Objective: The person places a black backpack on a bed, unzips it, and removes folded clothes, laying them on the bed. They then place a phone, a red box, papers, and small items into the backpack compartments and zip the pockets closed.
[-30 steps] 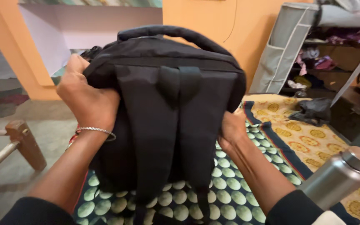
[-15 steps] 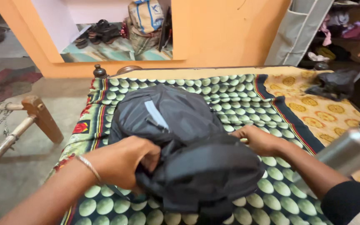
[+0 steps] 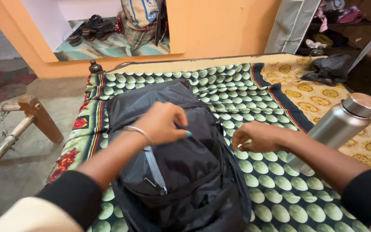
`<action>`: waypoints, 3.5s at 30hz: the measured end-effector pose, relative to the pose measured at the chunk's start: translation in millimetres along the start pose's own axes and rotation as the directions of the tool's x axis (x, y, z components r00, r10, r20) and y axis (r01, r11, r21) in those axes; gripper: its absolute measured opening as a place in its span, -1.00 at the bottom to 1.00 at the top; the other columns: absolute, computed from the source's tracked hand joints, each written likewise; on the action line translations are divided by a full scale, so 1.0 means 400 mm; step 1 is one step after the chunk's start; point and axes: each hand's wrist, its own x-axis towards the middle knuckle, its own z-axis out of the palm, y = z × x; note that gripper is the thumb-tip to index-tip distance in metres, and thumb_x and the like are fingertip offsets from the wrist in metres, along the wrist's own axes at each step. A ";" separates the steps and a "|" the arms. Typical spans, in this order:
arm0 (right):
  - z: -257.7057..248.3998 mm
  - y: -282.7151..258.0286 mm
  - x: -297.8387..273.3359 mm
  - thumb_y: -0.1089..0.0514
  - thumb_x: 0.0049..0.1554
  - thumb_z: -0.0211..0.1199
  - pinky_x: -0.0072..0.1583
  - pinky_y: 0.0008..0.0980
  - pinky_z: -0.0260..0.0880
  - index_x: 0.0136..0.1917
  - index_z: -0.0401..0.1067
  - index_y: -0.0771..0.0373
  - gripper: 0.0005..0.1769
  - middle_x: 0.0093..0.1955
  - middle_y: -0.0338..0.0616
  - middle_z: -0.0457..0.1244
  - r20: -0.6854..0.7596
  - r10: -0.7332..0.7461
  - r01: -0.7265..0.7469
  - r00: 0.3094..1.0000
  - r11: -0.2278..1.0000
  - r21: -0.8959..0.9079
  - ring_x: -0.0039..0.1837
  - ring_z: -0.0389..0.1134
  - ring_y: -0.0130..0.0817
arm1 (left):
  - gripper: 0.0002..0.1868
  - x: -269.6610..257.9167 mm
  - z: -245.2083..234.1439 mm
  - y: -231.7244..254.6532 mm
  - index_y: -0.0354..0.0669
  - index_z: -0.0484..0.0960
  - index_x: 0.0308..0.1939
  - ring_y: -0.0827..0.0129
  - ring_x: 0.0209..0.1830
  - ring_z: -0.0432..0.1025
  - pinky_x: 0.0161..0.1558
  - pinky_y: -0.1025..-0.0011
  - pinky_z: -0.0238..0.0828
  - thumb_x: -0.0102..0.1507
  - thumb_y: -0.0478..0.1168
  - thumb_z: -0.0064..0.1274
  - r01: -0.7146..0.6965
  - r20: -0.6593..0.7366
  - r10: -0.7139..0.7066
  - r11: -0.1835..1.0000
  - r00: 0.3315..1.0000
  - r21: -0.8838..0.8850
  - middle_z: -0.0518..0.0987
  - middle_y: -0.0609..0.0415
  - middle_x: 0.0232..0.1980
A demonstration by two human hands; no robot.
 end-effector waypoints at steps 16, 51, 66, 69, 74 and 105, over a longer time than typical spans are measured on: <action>0.171 0.008 0.103 0.18 0.10 0.35 -0.17 -0.31 0.50 0.12 0.43 0.39 -0.64 -0.25 -0.01 0.43 -0.134 0.266 -0.202 0.955 0.908 0.367 -0.25 0.51 -0.23 | -0.29 -0.030 0.167 0.089 -0.13 0.64 -0.25 0.11 0.00 0.29 -0.03 0.10 0.16 -0.29 0.26 0.40 -0.379 0.227 0.307 0.805 0.924 0.456 0.42 -0.02 -0.15; 0.143 -0.040 0.109 0.14 0.01 0.39 0.02 -0.17 0.39 -0.07 0.52 0.13 -0.81 -0.05 -0.16 0.31 -0.448 -0.098 0.103 0.889 0.995 -0.013 0.02 0.40 -0.13 | -0.75 0.010 0.210 0.042 -0.17 0.58 -0.20 0.13 0.19 0.34 0.43 0.03 0.00 0.08 -0.18 0.16 -0.449 0.225 0.389 0.761 0.894 0.468 0.57 0.05 -0.09; 0.112 0.003 -0.034 0.16 -0.10 0.44 -0.12 -0.27 0.44 -0.29 0.58 0.18 -0.90 -0.32 -0.20 0.43 -0.021 -0.048 0.047 0.999 0.998 -0.042 -0.20 0.49 -0.28 | -0.79 0.053 0.263 0.109 -0.16 0.72 -0.22 0.00 0.22 0.38 0.40 0.00 0.09 0.15 -0.16 0.10 -0.019 0.076 -0.008 0.937 0.997 0.350 0.61 -0.13 -0.04; 0.125 -0.003 -0.062 0.17 -0.07 0.48 -0.15 -0.40 0.44 -0.26 0.61 0.23 -0.88 -0.32 -0.25 0.44 0.124 -0.094 0.079 0.988 0.990 0.120 -0.23 0.48 -0.46 | -0.80 0.062 0.281 0.156 -0.14 0.74 -0.27 -0.02 0.16 0.47 0.15 0.08 0.42 0.22 -0.14 0.07 0.108 -0.080 -0.088 0.950 0.993 0.292 0.65 -0.11 -0.05; 0.093 0.003 -0.083 0.15 -0.04 0.51 -0.18 -0.51 0.40 -0.23 0.59 0.29 -0.82 -0.32 -0.28 0.44 0.112 -0.123 0.077 0.986 0.934 0.348 -0.26 0.42 -0.58 | -0.57 0.072 0.326 0.189 -0.25 0.71 -0.36 0.11 -0.12 0.64 -0.02 0.25 0.56 0.10 0.10 0.29 0.511 0.215 -0.506 0.859 0.835 0.039 0.73 -0.17 -0.20; 0.154 -0.296 -0.232 0.11 -0.03 0.44 -0.19 -0.50 0.47 -0.23 0.66 0.28 -0.82 -0.34 -0.24 0.46 -0.140 -0.172 0.215 0.975 0.892 0.399 -0.29 0.47 -0.54 | -0.75 -0.108 0.244 0.128 -0.22 0.77 -0.35 0.44 -0.40 0.61 -0.27 0.39 0.68 0.15 -0.09 0.22 0.629 0.615 -0.379 0.736 0.691 -0.252 0.72 0.10 -0.35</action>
